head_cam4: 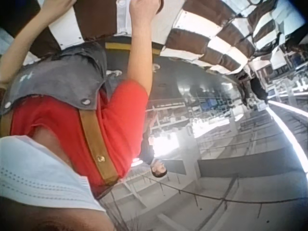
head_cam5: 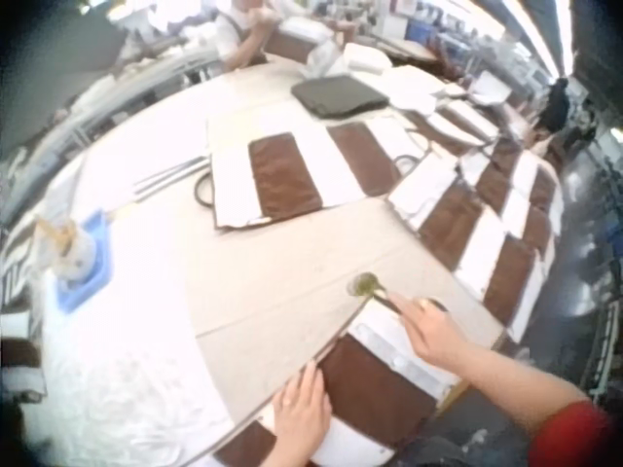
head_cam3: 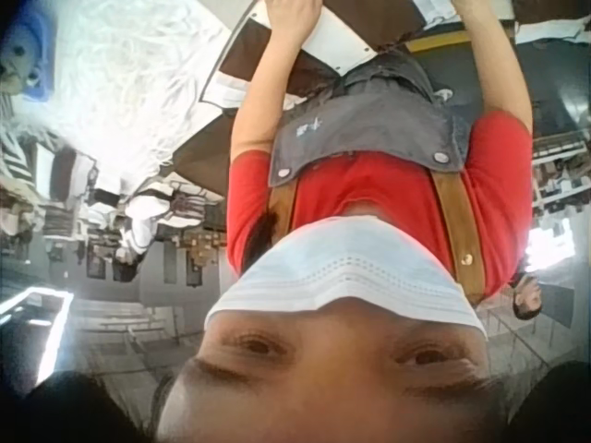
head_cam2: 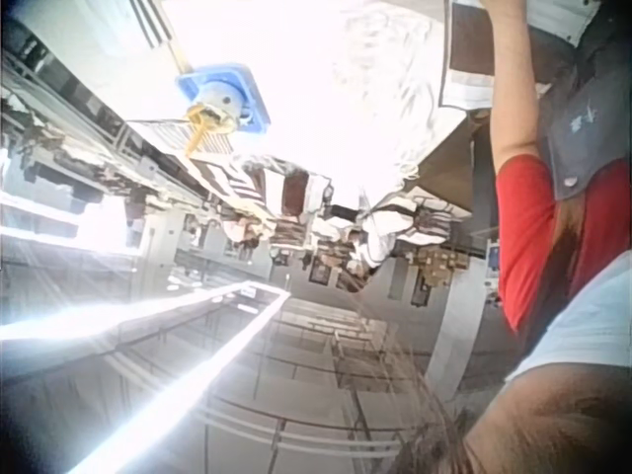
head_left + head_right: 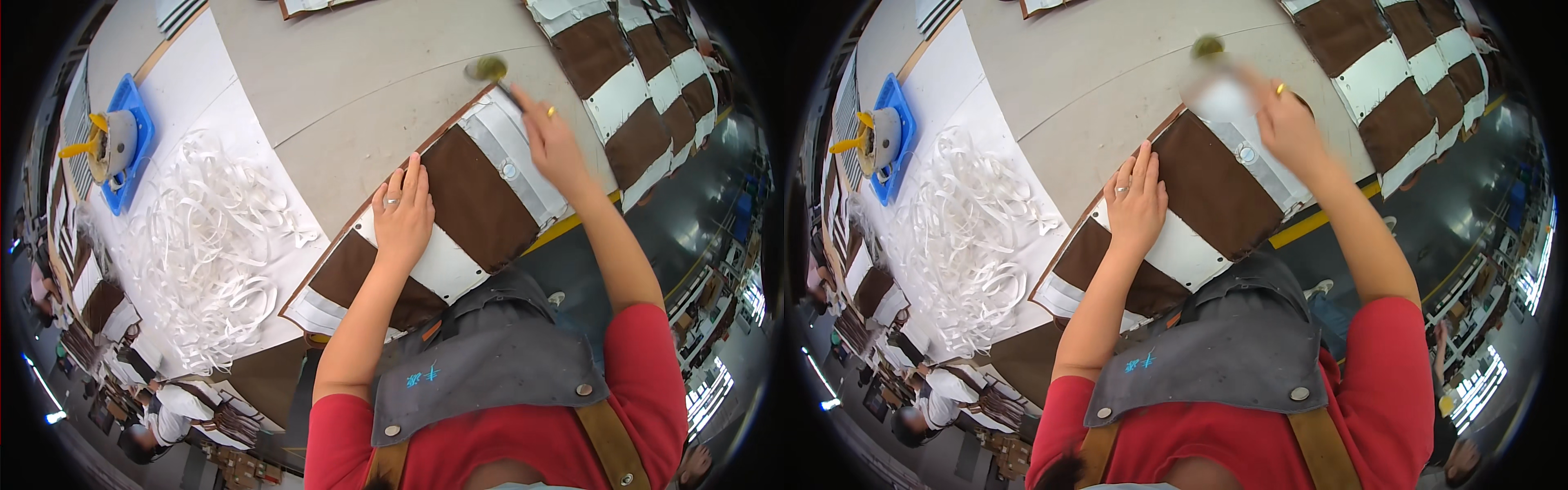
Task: The person aligns brown fabric pieces onto white backing sheets and uses a hammer to secure them. They repeatedly pick up the fabric, position it, and strike it with a hammer to fasten the components together on a workbench.
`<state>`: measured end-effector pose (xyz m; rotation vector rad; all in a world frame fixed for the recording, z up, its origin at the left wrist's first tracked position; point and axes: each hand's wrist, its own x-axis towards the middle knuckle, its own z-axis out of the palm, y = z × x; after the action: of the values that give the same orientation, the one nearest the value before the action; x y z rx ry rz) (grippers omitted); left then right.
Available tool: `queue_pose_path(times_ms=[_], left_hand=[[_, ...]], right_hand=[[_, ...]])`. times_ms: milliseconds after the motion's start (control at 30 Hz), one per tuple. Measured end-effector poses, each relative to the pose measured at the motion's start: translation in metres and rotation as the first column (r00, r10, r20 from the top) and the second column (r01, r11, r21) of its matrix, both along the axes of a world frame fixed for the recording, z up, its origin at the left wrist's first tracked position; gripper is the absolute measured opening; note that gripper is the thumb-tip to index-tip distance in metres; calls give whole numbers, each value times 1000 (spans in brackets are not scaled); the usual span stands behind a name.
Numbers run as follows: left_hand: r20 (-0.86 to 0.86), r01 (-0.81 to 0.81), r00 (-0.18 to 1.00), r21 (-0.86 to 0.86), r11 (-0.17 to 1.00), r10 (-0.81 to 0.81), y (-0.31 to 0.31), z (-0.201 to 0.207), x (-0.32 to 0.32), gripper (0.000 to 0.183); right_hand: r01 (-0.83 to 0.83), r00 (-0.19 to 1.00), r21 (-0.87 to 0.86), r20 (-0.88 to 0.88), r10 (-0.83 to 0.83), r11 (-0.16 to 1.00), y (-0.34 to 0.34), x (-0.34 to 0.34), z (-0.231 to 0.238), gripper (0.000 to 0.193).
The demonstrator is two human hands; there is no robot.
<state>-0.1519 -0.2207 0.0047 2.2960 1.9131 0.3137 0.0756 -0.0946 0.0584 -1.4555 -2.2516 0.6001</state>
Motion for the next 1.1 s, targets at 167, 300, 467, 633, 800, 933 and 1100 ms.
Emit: queue_pose_path(times_ms=[167,300,467,633,800,933,1100], left_hand=[[-88,6,996,42,999,-2,5,-1,5,39],[-98,3,995,63,998,3,4,-1,6,38],[-116,-12,993,51,999,18,2,-3,7,42],[-84,-18,996,44,999,22,1,-4,7,44],[-37,-13,999,68,998,15,0,-9,3,43],[24,-24,999,78,997,22,-1,-8,2,42],[88,-57,995,71,996,51,-3,-9,1,42]], right_hand=[[-170,968,-172,156,197,970,-53,-18,-1,54],[-84,994,-134,58,93,987,-52,-31,-11,59],[-113,988,-13,103,114,993,-56,-22,-17,65],[-10,994,12,-107,11,1000,-55,-36,-11,66],[-117,993,-60,20,118,991,-67,-36,-13,66],[-79,995,-93,59,85,993,-57,-41,-12,66],[-214,975,-48,45,216,976,-60,-38,-8,70]])
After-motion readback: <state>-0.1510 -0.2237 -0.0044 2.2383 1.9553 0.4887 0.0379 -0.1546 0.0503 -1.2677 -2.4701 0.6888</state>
